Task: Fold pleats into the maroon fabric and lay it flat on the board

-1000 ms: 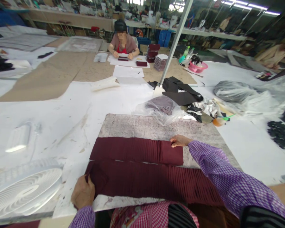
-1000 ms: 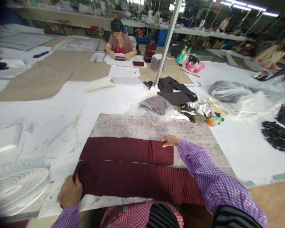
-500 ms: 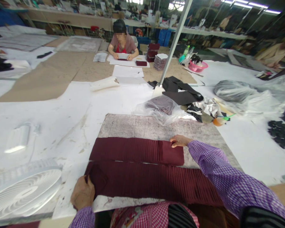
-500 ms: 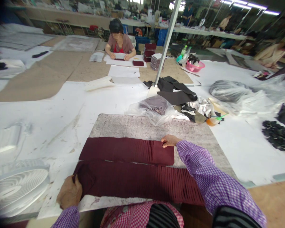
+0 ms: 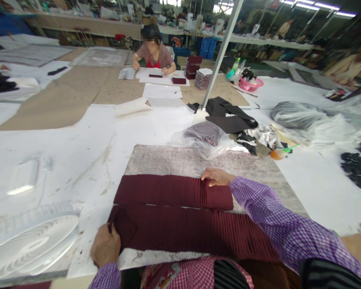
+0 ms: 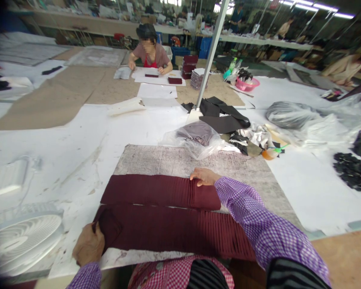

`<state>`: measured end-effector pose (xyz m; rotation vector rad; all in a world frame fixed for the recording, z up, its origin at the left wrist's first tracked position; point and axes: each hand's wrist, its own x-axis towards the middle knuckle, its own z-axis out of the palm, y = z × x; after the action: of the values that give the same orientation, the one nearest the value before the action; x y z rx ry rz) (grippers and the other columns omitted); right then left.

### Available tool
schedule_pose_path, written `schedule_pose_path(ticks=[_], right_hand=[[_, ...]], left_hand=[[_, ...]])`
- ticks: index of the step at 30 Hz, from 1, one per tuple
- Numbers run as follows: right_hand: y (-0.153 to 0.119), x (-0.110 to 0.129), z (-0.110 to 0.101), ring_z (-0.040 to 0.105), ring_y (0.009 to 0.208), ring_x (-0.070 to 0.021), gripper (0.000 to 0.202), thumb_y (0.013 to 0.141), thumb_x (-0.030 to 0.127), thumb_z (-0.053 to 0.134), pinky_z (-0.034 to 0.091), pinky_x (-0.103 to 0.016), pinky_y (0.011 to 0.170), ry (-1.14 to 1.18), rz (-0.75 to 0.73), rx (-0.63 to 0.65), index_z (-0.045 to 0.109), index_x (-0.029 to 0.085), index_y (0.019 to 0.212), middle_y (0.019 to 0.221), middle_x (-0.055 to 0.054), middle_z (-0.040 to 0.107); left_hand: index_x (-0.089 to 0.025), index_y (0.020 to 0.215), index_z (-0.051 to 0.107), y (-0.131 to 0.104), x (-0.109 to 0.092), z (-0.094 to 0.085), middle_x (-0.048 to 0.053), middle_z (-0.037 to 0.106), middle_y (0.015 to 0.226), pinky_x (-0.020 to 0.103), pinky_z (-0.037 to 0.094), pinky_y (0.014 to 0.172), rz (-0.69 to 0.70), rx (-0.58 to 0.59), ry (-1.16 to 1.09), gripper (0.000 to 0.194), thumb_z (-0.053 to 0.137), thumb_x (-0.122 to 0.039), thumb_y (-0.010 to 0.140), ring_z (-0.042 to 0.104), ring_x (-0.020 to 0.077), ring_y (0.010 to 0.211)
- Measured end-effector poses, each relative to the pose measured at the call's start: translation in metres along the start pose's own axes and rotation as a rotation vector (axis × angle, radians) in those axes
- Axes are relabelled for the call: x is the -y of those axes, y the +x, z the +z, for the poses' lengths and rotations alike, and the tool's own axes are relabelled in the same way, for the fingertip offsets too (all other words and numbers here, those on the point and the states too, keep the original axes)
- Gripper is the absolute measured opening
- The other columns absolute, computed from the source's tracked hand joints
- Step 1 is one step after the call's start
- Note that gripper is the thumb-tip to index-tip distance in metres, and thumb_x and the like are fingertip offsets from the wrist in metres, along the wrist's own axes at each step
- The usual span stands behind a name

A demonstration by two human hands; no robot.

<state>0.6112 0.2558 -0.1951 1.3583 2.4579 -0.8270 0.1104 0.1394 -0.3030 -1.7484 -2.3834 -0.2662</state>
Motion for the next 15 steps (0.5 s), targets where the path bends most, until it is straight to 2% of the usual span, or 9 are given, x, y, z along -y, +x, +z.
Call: schedule_pose_path(ticks=[5, 15], right_hand=[[0.014, 0.0, 0.004, 0.055, 0.094, -0.0215, 0.028, 0.082, 0.028, 0.065, 0.046, -0.041, 0.082, -0.049, -0.08, 0.055, 0.06, 0.017, 0.107, 0.108, -0.006, 0.057], [0.025, 0.006, 0.007, 0.053, 0.095, -0.0214, 0.028, 0.082, 0.032, 0.064, 0.045, -0.04, 0.081, -0.154, -0.061, 0.12, 0.059, 0.018, 0.106, 0.115, -0.007, 0.053]], left_hand=[[-0.016, 0.099, 0.058, -0.001, -0.001, -0.001, 0.006, 0.061, 0.075, 0.03, 0.032, 0.057, -0.006, 0.012, -0.016, 0.035, 0.033, -0.04, 0.092, 0.055, 0.0215, 0.068], [-0.018, 0.095, 0.059, -0.001, -0.003, -0.002, 0.005, 0.059, 0.071, 0.03, 0.029, 0.055, -0.033, 0.009, -0.005, 0.036, 0.032, -0.041, 0.092, 0.053, 0.0207, 0.064]])
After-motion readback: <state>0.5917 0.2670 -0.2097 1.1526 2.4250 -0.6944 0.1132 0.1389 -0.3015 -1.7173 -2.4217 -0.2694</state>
